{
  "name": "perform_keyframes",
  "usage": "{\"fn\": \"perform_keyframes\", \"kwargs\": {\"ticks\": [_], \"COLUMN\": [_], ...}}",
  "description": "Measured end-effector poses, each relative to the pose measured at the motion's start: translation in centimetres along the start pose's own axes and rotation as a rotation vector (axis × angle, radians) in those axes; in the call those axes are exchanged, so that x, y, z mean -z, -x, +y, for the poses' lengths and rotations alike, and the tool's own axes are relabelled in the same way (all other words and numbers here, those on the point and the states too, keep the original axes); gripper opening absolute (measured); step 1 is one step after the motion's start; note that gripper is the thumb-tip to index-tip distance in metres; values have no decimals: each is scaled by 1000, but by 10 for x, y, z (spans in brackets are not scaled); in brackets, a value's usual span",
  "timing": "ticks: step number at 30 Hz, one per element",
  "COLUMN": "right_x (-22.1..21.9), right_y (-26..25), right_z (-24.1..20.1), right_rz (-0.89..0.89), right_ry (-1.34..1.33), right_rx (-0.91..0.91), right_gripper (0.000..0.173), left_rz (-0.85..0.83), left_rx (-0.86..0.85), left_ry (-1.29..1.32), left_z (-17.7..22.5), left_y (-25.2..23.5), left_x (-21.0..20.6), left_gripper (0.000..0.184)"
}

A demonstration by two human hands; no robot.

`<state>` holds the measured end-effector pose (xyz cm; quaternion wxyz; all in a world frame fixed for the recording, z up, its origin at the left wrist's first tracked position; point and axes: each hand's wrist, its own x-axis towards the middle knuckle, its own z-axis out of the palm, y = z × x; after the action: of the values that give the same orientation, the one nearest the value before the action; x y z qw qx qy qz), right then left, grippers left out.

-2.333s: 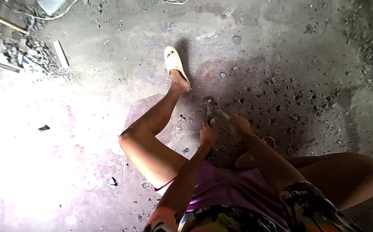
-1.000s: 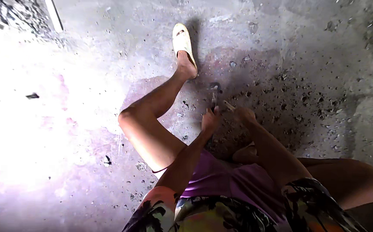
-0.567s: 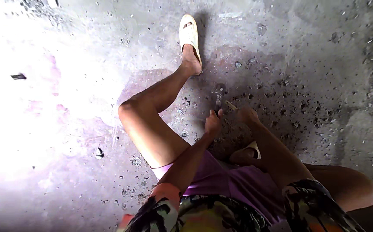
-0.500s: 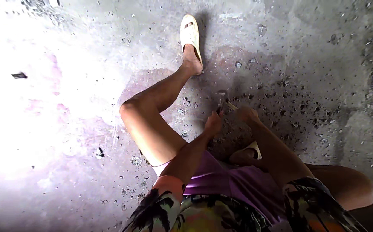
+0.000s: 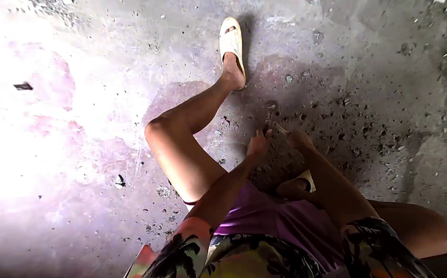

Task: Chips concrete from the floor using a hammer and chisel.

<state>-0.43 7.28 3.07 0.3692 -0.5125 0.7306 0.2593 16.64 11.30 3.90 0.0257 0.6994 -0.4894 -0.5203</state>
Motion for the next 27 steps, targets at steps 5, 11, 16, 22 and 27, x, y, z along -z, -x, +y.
{"fn": "perform_keyframes", "kwargs": {"ticks": [5,11,16,22,27], "right_x": [12,19,26,24,31], "right_y": [3,-4,2,-5,-1], "right_z": [-8,-10,-13,-12,-17], "right_rz": [-31,-68,-59,-90,-81], "right_ry": [-45,1,-14,26,37], "right_rx": [-21,1,19,11,27], "right_gripper": [47,51,43,51,46], "left_rz": [-41,94,-30,11,84], "left_rx": [52,46,70,59,26], "left_ry": [4,44,68,-21,47], "left_z": [-2,10,16,3,22], "left_y": [-12,-3,-20,-12,-12], "left_x": [-10,-1,4,-7,20], "left_gripper": [63,60,63,62,64]}}
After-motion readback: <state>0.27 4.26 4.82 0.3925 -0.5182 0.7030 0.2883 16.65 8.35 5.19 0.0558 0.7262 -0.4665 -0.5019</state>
